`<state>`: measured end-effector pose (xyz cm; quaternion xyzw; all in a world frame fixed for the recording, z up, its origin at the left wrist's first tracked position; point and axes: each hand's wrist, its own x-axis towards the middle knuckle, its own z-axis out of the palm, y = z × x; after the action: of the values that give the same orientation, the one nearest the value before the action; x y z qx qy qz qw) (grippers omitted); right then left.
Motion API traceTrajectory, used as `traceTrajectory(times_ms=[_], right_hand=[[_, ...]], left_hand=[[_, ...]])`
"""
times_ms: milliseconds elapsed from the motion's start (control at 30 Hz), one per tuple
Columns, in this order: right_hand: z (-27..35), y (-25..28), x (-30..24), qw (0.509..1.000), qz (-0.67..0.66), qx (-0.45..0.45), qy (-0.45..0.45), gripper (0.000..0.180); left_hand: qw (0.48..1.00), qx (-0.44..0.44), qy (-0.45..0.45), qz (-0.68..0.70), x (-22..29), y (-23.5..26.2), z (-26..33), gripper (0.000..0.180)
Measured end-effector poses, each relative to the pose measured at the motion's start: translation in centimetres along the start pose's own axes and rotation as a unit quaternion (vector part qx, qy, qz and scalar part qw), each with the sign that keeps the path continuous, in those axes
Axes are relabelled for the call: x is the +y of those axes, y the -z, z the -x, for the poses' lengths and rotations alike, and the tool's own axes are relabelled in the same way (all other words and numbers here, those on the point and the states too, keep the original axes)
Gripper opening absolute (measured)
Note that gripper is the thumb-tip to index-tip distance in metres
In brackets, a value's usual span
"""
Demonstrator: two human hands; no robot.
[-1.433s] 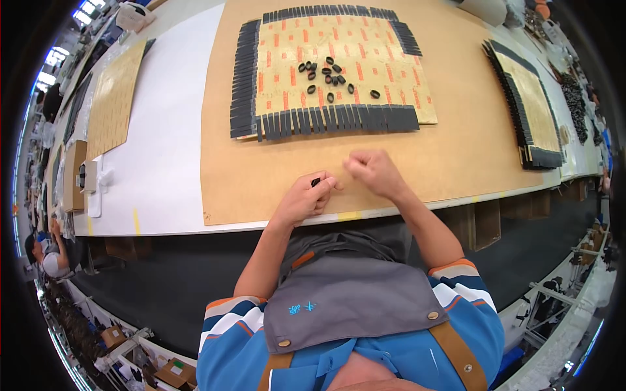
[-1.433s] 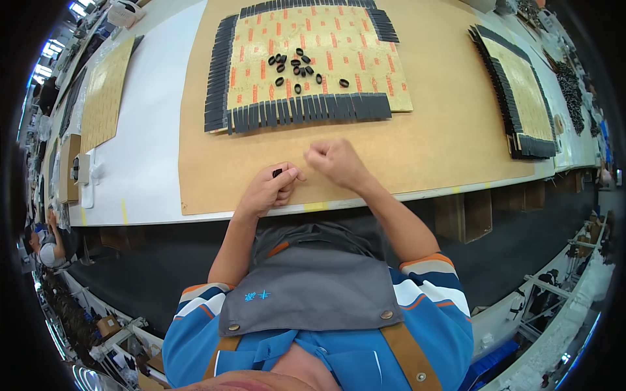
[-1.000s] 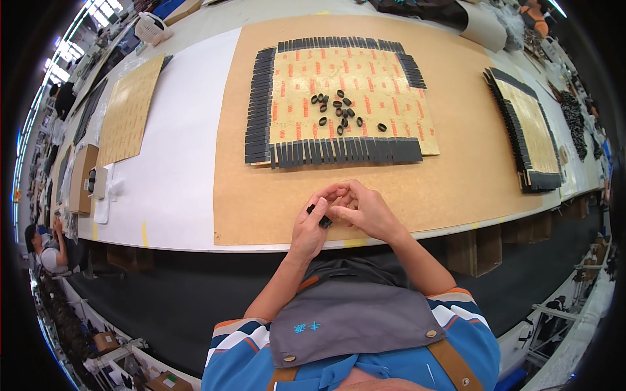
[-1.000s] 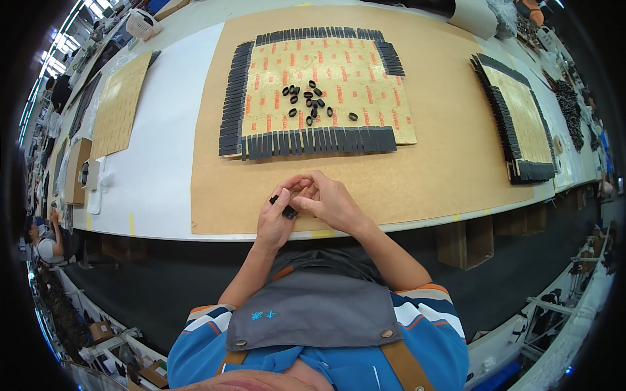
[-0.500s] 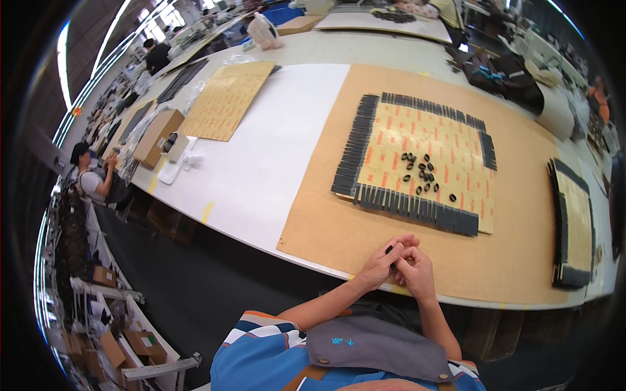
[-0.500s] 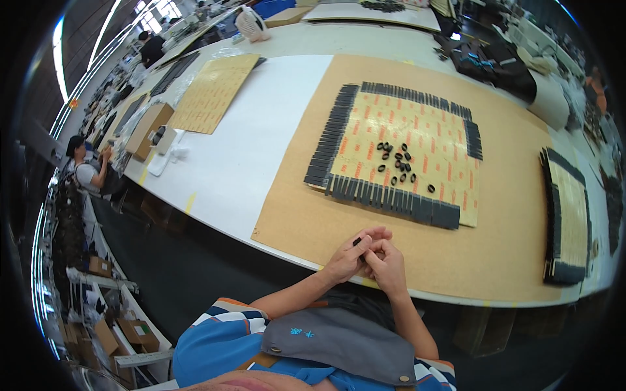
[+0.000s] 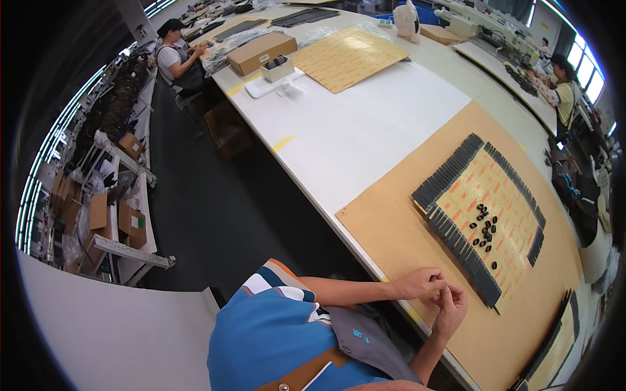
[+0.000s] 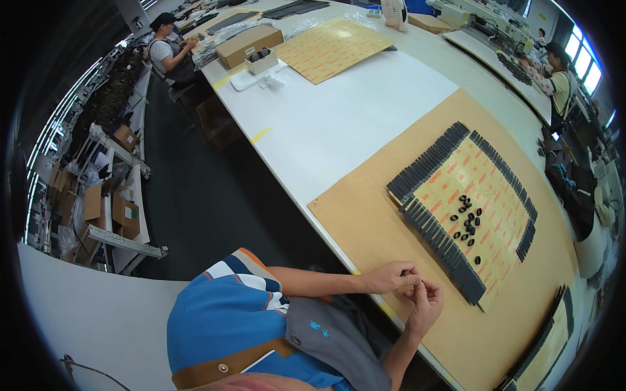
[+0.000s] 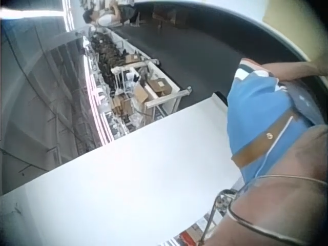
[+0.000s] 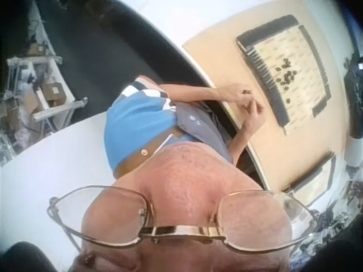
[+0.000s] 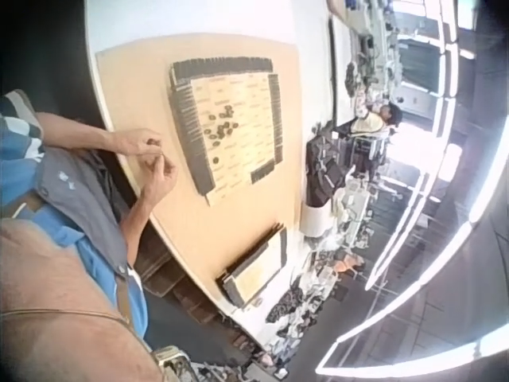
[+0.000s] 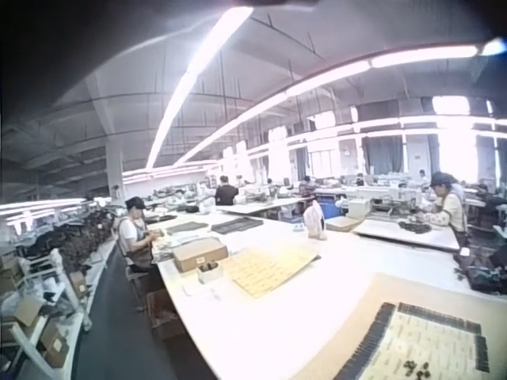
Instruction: Manually assemble plastic and rubber circular hardware pieces onto structural strips on the production table.
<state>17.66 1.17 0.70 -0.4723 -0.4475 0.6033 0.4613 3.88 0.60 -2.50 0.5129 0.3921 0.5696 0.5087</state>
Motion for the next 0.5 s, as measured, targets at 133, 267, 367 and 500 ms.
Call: traceTrajectory(times_ms=[133,267,367,500], right_hand=[[0.5,1.2,-0.1,0.998,-0.004,-0.057,-0.022,0.009],[1.5,2.3,0.0,0.995,-0.044,-0.079,-0.048,0.015],[2.0,2.2,-0.5,0.99,-0.045,-0.103,-0.084,0.017],[1.7,1.5,-1.5,0.989,0.002,-0.095,-0.112,0.018]], left_hand=[[0.999,-0.017,0.035,-0.003,0.1,0.3,0.7,0.018],[0.956,-0.092,0.252,0.122,2.6,1.5,0.8,0.015],[0.934,-0.129,0.298,0.148,3.2,2.1,0.5,0.018],[0.935,-0.106,0.333,0.055,3.9,2.2,0.3,0.017]])
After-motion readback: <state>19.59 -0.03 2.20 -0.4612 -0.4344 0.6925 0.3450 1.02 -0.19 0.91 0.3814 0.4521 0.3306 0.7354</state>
